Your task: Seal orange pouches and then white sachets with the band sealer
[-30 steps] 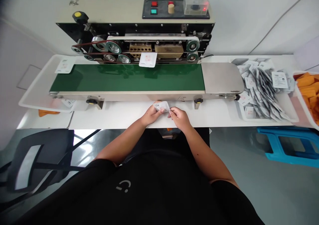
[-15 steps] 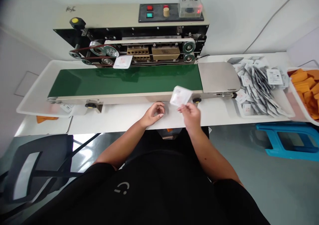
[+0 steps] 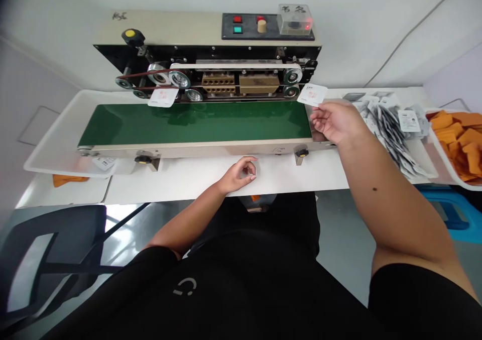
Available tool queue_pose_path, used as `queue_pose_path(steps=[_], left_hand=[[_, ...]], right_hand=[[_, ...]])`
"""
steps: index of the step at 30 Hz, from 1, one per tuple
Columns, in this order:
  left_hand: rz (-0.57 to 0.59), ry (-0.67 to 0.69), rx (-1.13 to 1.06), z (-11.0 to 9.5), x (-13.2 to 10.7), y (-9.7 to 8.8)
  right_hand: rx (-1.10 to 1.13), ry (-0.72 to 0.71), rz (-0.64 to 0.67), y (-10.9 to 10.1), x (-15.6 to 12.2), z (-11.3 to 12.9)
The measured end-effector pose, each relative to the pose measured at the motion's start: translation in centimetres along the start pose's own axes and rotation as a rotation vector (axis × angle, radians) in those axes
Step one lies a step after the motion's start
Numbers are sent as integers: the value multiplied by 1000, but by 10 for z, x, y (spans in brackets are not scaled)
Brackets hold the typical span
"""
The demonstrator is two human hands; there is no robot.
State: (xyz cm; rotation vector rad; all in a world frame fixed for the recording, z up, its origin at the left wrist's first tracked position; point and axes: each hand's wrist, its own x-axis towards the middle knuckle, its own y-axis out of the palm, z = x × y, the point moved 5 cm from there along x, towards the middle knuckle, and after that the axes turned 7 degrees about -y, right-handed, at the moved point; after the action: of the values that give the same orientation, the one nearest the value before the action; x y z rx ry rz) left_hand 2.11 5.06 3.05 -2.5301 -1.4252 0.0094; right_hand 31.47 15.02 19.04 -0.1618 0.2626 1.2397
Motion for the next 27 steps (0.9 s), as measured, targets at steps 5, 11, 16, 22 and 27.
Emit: queue_pose_path(steps=[5, 11, 16, 22, 27], left_hand=[[7, -3, 12, -3, -1, 1], [16, 3, 33, -3, -2, 2], [-9, -21, 44, -1, -1, 1], [-14, -32, 39, -2, -1, 1], [-36, -39, 38, -3, -2, -1]], right_hand=[[-65, 31, 80, 13, 2, -1], [-122, 65, 180, 46, 5, 5], [-152, 78, 214, 71, 8, 5], [-182, -11, 310, 92, -2, 1], [-172, -173, 299, 77, -40, -3]])
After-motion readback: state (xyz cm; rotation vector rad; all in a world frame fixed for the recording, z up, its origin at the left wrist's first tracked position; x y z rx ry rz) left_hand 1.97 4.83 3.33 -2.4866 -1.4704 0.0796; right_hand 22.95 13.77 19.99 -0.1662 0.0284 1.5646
